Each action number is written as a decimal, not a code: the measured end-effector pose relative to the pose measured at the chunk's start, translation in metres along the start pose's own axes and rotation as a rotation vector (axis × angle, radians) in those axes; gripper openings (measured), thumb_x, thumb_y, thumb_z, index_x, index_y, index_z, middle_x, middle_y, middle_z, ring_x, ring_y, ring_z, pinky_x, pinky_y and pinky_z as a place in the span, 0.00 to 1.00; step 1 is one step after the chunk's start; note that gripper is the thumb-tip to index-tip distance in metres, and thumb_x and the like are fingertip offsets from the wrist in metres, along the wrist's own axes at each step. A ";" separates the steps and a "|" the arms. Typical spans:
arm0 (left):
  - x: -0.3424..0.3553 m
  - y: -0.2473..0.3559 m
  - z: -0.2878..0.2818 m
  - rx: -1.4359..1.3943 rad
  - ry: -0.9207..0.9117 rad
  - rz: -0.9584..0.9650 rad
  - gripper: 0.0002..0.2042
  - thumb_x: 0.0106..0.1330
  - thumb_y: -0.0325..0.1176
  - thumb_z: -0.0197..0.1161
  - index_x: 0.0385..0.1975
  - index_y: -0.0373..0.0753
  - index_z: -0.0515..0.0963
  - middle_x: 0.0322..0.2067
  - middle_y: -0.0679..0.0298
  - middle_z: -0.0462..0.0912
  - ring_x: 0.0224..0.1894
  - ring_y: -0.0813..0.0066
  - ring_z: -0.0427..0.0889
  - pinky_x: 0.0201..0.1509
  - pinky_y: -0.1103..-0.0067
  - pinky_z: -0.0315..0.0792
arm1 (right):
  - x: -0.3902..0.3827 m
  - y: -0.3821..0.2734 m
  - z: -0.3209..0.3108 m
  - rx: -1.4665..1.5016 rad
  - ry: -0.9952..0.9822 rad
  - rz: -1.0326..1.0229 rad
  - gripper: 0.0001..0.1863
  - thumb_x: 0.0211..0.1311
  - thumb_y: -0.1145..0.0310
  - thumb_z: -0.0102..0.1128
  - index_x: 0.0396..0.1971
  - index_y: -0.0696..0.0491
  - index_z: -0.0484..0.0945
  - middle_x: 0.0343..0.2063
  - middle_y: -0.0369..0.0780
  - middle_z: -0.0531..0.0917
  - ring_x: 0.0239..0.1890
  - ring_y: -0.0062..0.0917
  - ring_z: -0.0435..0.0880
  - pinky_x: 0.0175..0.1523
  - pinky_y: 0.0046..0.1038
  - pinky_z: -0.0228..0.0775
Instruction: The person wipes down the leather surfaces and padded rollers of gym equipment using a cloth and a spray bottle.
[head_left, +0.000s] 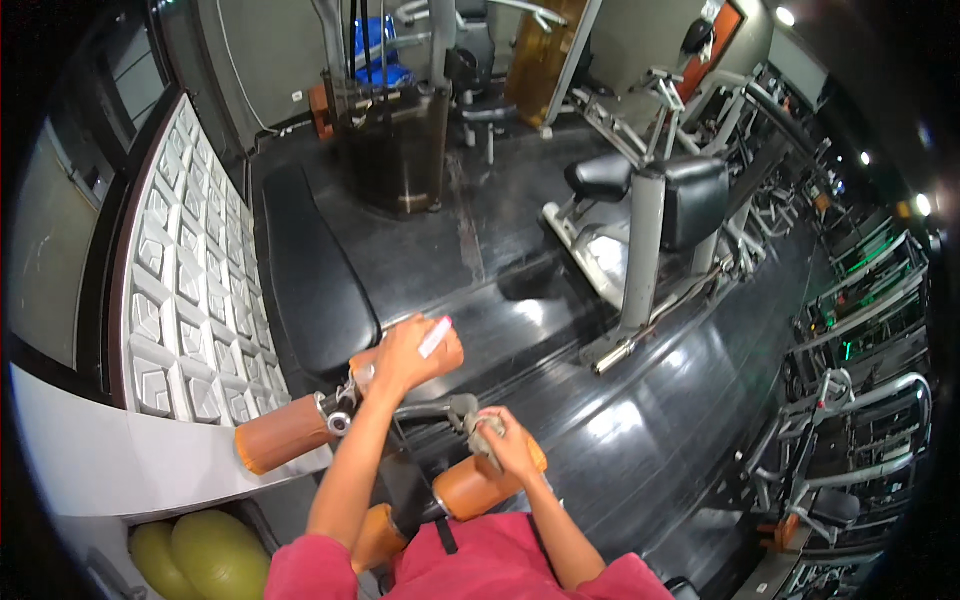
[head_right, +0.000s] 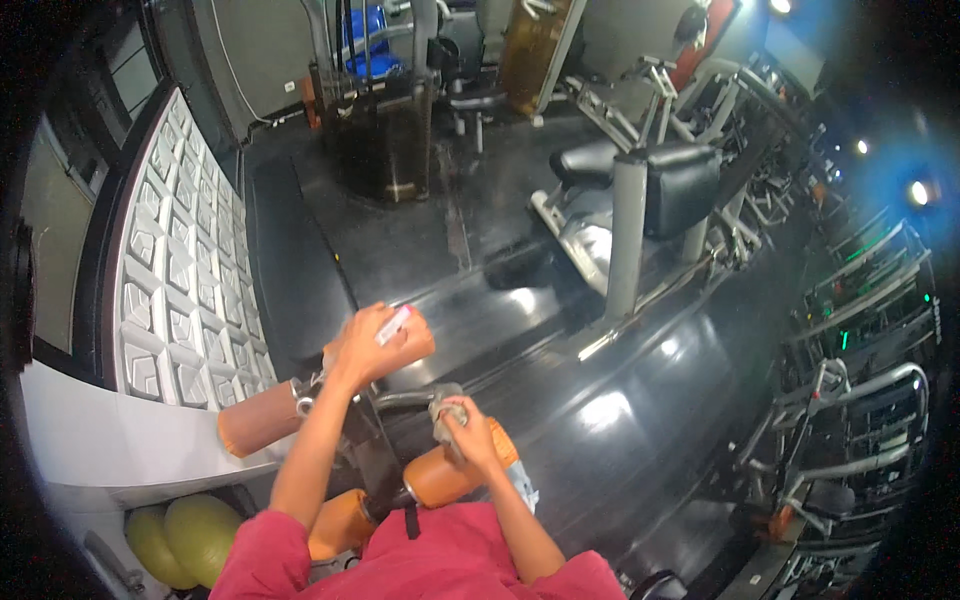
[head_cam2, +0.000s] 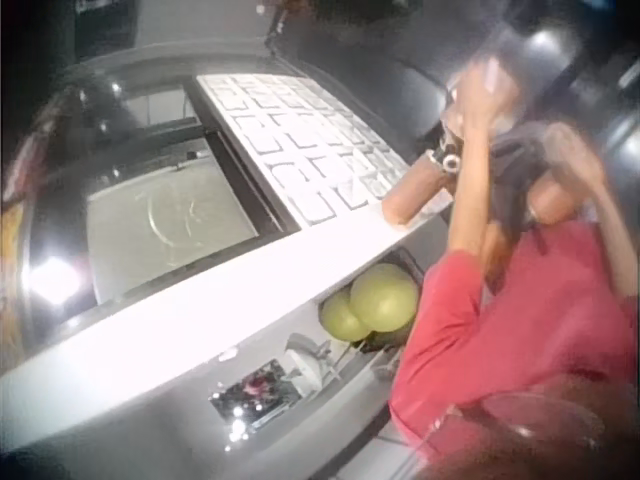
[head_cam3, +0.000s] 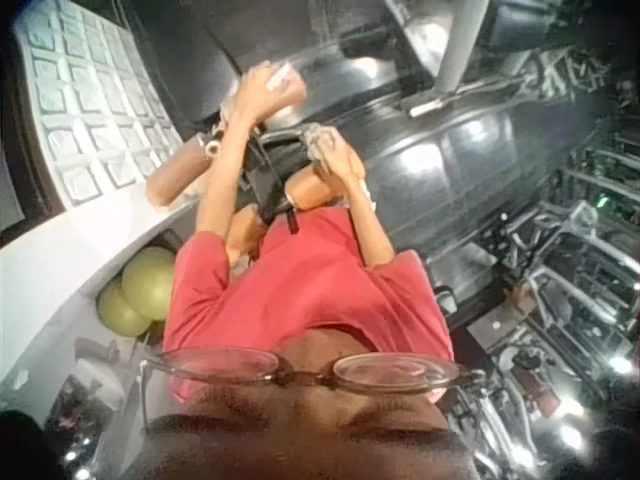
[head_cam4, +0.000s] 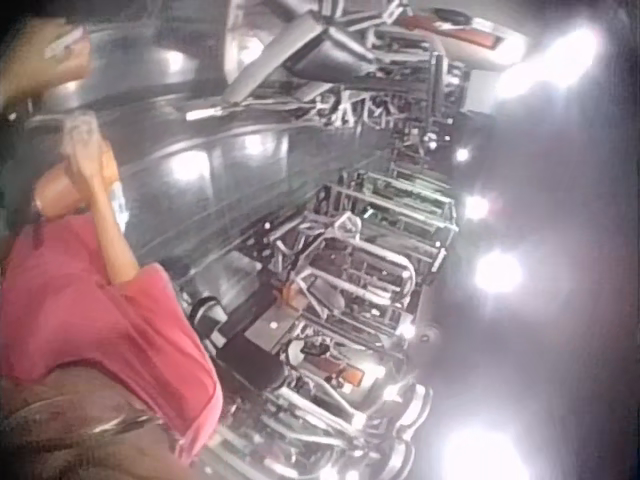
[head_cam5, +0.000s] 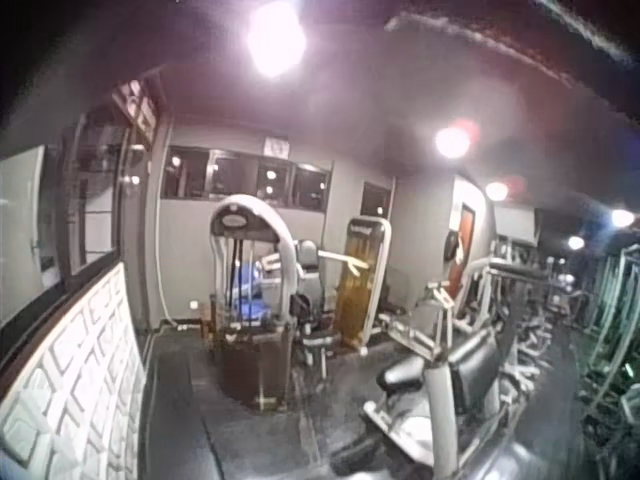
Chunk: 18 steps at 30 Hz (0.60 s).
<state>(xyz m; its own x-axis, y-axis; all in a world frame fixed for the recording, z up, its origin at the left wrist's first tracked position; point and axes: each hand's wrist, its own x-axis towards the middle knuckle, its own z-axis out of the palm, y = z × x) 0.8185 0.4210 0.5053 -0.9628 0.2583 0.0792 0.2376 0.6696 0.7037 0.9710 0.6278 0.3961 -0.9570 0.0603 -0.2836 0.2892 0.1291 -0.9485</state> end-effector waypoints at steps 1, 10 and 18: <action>-0.004 0.001 0.006 -0.096 0.058 0.064 0.21 0.56 0.40 0.67 0.47 0.35 0.82 0.44 0.43 0.83 0.51 0.43 0.81 0.62 0.62 0.73 | -0.002 -0.007 -0.003 -0.029 -0.037 -0.039 0.15 0.65 0.66 0.62 0.49 0.53 0.79 0.40 0.41 0.86 0.43 0.22 0.83 0.49 0.27 0.75; -0.057 -0.010 0.122 -0.185 0.453 -0.223 0.07 0.58 0.34 0.65 0.27 0.36 0.82 0.24 0.51 0.79 0.28 0.49 0.80 0.35 0.62 0.72 | 0.048 0.005 -0.060 0.024 -0.017 0.033 0.12 0.64 0.71 0.61 0.47 0.53 0.80 0.38 0.36 0.85 0.42 0.18 0.81 0.49 0.23 0.73; -0.033 0.017 0.172 -0.079 0.593 -0.437 0.08 0.59 0.32 0.65 0.24 0.35 0.76 0.22 0.51 0.77 0.26 0.49 0.79 0.33 0.63 0.71 | 0.134 0.063 -0.116 0.100 -0.216 0.178 0.11 0.66 0.67 0.59 0.47 0.51 0.79 0.33 0.38 0.82 0.29 0.21 0.82 0.26 0.27 0.79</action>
<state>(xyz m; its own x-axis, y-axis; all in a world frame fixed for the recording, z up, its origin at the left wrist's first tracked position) 0.8766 0.5434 0.3930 -0.8803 -0.4554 0.1327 -0.1721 0.5675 0.8052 0.8628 0.7588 0.3148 -0.8767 -0.1406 -0.4601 0.4598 0.0368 -0.8873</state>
